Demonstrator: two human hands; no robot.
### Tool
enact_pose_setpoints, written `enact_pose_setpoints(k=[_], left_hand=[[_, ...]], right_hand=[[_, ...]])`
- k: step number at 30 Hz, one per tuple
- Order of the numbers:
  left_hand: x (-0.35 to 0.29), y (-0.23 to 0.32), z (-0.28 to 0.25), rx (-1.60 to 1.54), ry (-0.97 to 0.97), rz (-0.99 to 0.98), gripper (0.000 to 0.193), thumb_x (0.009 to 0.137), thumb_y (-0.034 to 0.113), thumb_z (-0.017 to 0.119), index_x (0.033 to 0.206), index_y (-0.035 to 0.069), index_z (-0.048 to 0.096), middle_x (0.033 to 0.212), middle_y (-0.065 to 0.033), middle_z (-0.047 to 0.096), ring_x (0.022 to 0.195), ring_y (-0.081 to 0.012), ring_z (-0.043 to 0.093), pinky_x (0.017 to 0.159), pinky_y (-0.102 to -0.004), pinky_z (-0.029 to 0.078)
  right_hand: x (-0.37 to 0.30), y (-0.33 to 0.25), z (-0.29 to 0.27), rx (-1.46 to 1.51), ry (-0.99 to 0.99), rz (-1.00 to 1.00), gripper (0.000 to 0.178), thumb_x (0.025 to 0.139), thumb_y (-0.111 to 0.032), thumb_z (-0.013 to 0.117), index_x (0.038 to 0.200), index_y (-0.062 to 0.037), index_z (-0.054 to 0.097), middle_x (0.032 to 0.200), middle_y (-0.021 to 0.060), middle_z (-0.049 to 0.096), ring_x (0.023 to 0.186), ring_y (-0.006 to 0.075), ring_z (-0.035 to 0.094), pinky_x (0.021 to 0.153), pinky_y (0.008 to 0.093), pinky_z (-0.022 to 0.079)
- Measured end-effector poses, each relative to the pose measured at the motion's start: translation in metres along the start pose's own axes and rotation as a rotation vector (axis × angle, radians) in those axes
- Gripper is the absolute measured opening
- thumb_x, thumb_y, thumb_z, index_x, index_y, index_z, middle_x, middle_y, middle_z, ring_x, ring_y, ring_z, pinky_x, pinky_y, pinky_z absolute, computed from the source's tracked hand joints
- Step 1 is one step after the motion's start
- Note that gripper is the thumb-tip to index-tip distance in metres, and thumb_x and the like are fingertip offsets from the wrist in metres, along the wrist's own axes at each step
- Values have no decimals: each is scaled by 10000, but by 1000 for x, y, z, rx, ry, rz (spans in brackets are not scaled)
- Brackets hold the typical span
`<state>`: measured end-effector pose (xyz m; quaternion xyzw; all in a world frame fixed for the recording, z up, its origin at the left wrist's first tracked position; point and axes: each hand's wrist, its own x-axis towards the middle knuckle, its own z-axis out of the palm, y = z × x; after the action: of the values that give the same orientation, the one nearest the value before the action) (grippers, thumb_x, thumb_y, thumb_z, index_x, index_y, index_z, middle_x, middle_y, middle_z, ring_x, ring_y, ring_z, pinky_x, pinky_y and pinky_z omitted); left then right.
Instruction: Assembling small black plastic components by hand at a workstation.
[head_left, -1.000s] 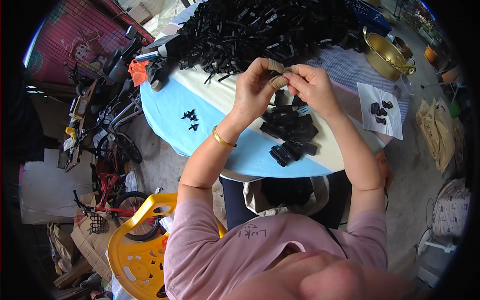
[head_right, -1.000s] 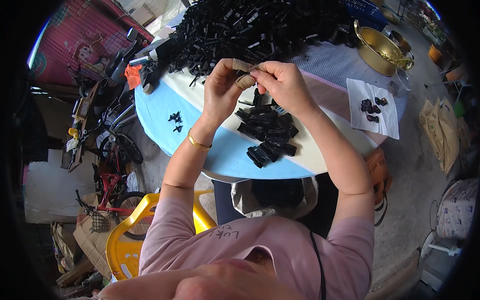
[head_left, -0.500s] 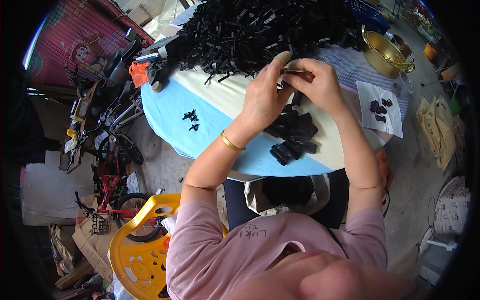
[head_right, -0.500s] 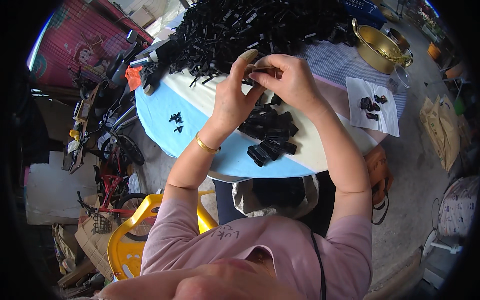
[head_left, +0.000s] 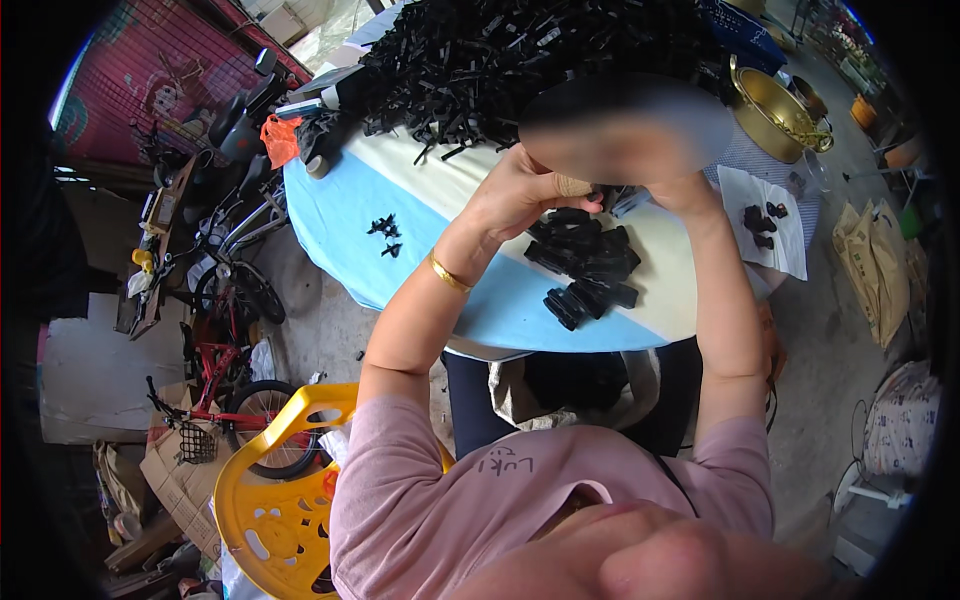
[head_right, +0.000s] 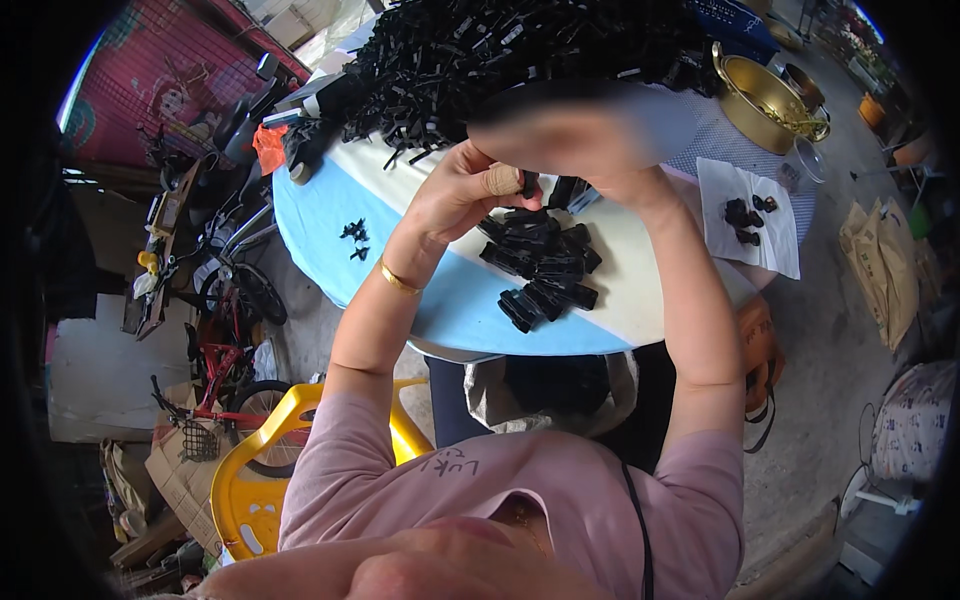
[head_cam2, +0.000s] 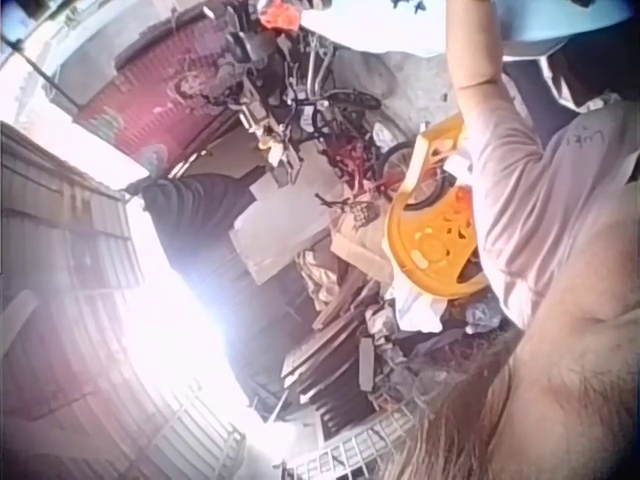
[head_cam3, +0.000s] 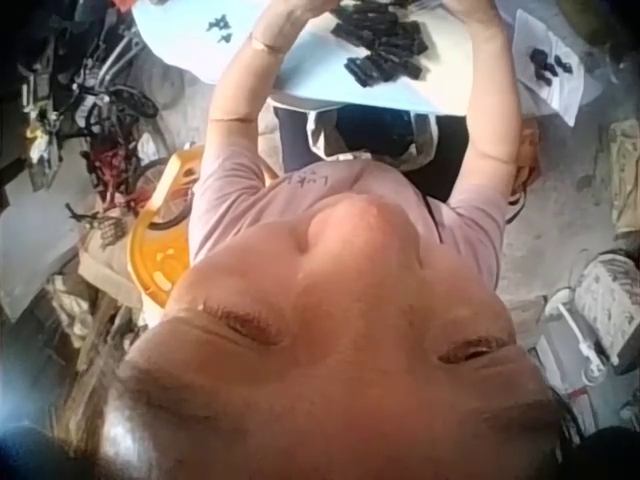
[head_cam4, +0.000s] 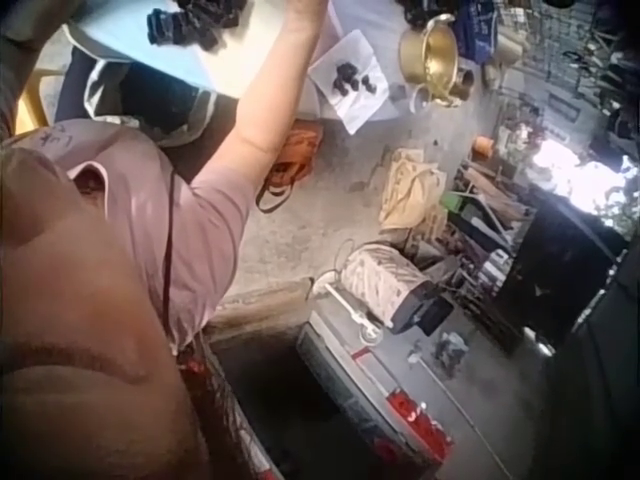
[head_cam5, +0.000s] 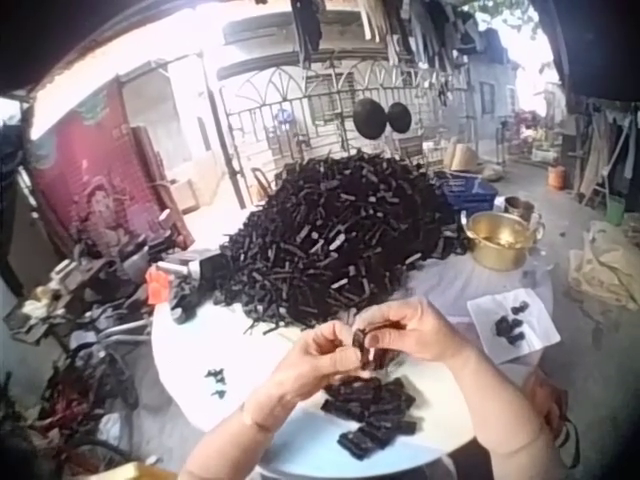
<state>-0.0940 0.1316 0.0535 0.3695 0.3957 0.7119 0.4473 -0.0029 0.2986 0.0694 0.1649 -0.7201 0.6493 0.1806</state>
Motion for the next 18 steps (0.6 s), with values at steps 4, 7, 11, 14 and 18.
enact_pose_setpoints(k=[4, 7, 11, 14, 18], left_hand=[[-1, 1, 4, 36, 123, 54, 151, 791, 70, 626, 843, 15, 494, 842, -99, 590, 793, -221, 622, 756, -337, 525], [-1, 2, 9, 192, 253, 186, 151, 798, 58, 617, 854, 11, 485, 846, -97, 591, 810, -221, 623, 776, -339, 517], [2, -1, 15, 331, 353, 330, 177, 801, -12, 589, 944, -27, 486, 889, -112, 598, 839, -203, 613, 784, -329, 511], [0, -1, 19, 383, 391, 364, 216, 798, -42, 578, 994, -46, 488, 901, -113, 593, 844, -188, 608, 778, -311, 509], [-1, -5, 18, 477, 421, 404, 212, 787, -73, 578, 986, -52, 512, 903, -87, 572, 836, -150, 597, 771, -262, 498]], right_hand=[[1, 1, 2, -58, 41, 15, 185, 813, -106, 615, 969, -6, 624, 778, 14, 619, 675, 59, 542, 627, 173, 446], [0, 0, 5, 28, 121, 108, 173, 858, -82, 540, 999, 7, 582, 745, -11, 553, 639, 42, 497, 577, 169, 415], [-1, 3, 14, -211, 126, 50, 108, 875, -91, 512, 870, 6, 560, 689, -16, 520, 624, 45, 471, 591, 177, 391], [-1, -3, 18, -302, 112, 52, 112, 872, -91, 517, 840, 4, 567, 670, -15, 525, 627, 42, 472, 594, 176, 394], [-3, -4, 22, -266, 137, 60, 113, 866, -86, 521, 807, -4, 572, 645, -19, 523, 612, 37, 464, 571, 176, 379]])
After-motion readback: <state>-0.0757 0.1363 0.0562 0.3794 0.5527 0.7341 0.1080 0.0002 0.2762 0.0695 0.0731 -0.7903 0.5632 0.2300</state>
